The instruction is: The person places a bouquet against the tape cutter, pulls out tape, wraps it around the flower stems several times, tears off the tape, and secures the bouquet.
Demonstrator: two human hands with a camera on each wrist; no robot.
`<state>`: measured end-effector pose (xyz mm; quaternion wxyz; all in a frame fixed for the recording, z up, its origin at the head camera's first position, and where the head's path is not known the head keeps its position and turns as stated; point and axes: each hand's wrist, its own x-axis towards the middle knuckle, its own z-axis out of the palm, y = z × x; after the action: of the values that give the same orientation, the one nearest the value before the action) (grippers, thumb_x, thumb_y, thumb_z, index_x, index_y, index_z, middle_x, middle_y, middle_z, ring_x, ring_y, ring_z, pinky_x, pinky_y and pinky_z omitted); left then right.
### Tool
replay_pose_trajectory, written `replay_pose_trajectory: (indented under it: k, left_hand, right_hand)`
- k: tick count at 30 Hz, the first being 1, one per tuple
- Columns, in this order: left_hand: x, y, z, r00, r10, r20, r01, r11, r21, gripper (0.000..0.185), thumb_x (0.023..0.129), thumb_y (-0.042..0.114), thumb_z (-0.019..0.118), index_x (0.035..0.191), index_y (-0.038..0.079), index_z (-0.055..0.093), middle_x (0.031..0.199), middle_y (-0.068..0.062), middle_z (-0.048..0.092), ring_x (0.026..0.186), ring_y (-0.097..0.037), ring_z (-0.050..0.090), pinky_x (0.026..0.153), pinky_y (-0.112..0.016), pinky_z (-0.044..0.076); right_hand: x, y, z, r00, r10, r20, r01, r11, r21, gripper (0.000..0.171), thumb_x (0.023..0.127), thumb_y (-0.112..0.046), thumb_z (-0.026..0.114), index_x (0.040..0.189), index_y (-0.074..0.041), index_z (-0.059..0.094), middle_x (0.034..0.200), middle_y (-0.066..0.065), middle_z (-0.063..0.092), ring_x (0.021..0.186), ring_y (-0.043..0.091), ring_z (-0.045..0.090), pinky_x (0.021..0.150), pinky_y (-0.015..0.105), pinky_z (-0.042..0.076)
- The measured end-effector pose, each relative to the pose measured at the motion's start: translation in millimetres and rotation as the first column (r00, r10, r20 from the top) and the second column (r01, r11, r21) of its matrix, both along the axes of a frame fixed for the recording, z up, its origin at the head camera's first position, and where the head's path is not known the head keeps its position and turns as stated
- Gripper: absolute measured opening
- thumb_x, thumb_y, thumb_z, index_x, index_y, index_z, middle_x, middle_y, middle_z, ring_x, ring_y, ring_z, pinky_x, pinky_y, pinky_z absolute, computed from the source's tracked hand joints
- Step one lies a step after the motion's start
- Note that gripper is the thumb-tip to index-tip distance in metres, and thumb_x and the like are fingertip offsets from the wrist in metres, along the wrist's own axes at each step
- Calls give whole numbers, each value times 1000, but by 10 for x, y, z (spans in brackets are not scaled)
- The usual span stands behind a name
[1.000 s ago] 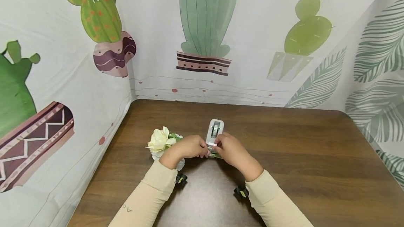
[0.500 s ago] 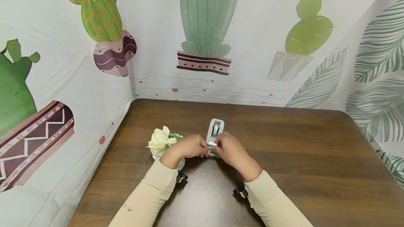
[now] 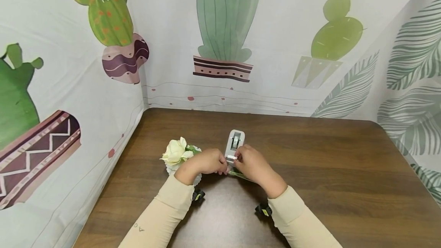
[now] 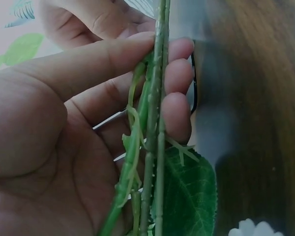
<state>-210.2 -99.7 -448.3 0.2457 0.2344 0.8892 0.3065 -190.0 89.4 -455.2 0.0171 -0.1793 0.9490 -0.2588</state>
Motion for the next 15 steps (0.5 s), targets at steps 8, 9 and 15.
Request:
replay_pose_trajectory:
  k: [8,9,15]
  left_hand:
    - [9,-42,72,1000,-18,-13,18,1000,-4,15,89,17,70,77,9,78,65,0,66,58,-5,50,57,-20,41]
    - [12,-48,84,1000,-19,-20,19,1000,-4,16,89,17,70,77,9,78,67,-1,67,58,-5,50,57,-20,41]
    - [33,-72,169,999,-14,-52,14,1000,1,19,90,17,68,76,5,75,70,-4,67,58,-6,46,55,-22,38]
  right_hand:
    - [19,9,93,1000,-19,-17,19,1000,-1,16,92,-12,62,102,-3,71,100,9,68,87,21,65,83,41,54]
    - [20,15,104,1000,-23,-21,23,1000,-6,15,93,-12,62,102,-4,70,100,9,68,87,21,64,82,41,54]
    - [36,111,222,999,28,-21,-30,996,-85,9,96,-14,63,101,-7,65,95,4,64,84,15,61,78,34,53]
